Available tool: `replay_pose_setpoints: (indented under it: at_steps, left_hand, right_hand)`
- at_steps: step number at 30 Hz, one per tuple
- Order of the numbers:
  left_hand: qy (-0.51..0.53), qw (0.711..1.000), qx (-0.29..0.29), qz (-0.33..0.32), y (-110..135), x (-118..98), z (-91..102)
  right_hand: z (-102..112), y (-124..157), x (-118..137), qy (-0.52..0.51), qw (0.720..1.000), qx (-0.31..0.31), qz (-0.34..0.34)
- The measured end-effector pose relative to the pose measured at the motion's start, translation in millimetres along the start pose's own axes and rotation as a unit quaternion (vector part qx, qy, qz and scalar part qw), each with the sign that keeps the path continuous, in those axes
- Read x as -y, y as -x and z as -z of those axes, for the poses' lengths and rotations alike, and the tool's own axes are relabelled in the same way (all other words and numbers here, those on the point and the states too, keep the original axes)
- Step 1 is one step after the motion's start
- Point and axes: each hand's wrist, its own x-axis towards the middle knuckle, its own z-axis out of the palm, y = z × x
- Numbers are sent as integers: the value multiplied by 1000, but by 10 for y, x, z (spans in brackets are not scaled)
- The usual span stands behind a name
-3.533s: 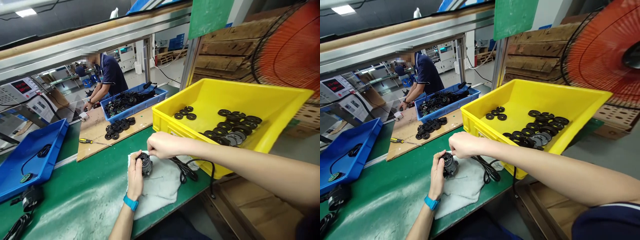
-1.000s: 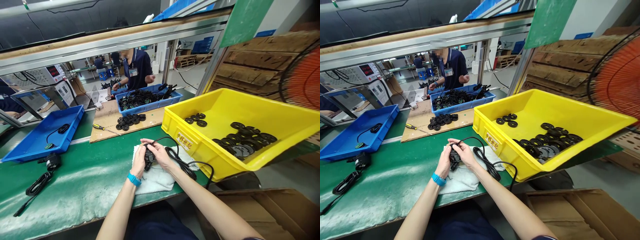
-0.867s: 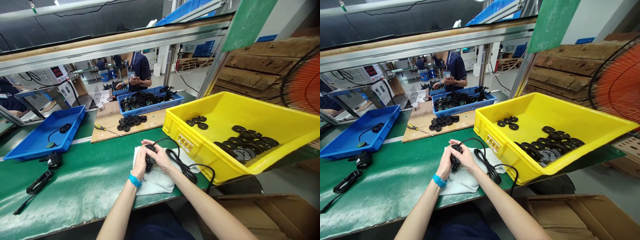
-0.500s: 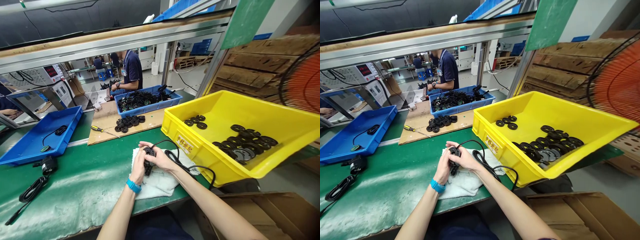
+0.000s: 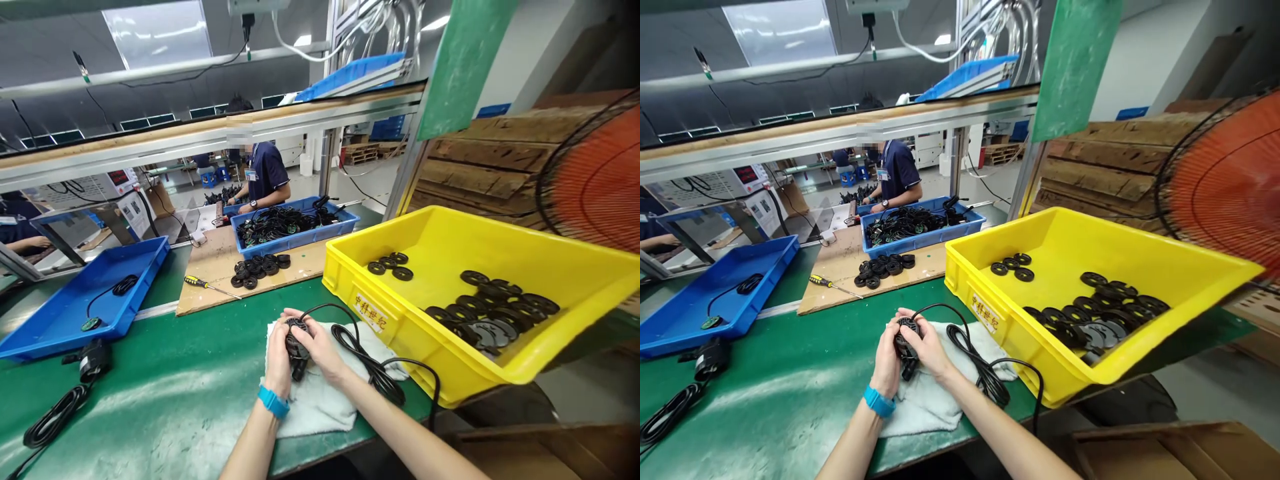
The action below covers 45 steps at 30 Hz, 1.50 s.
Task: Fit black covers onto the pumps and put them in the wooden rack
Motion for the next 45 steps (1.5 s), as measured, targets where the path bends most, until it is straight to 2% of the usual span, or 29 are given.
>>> replay_pose_setpoints:
  at_steps: [3,5,10,14,19,23,26,30,34,39,45]
  left_hand:
    - [-12,1000,14,-22,32,-59,-84]
    - [-7,1000,5,-10,48,-109,-137]
    - [51,997,0,54,-5,-216,-215]
    - [60,996,-21,55,-57,-223,-237]
    - [39,998,-35,26,-39,-197,-264]
    - [50,998,-33,29,-26,-200,-282]
    - [58,997,-31,33,-26,-198,-254]
    - [73,996,25,34,-25,-143,-123]
    - [35,997,64,25,-24,-63,6]
    - [-17,997,78,-14,31,0,55]
    - [-25,997,65,-34,73,70,51]
  right_hand:
    - [-105,81,-74,-9,996,-81,28]
    - [-137,108,-68,-17,994,-100,31]
    - [-66,43,89,-62,997,-41,-25]
    - [-2,-52,172,-120,990,-19,-71]
    - [-23,-93,140,-159,984,-33,-69]
    - [-39,-89,98,-164,984,-38,-52]
    - [-26,-96,85,-157,986,-38,-48]
    - [8,-127,74,-150,986,-56,-45]
    - [-1,-100,47,-112,990,-81,-43]
    - [-56,64,27,-68,993,-100,-2]
    - [-12,83,65,-108,991,-65,-43]
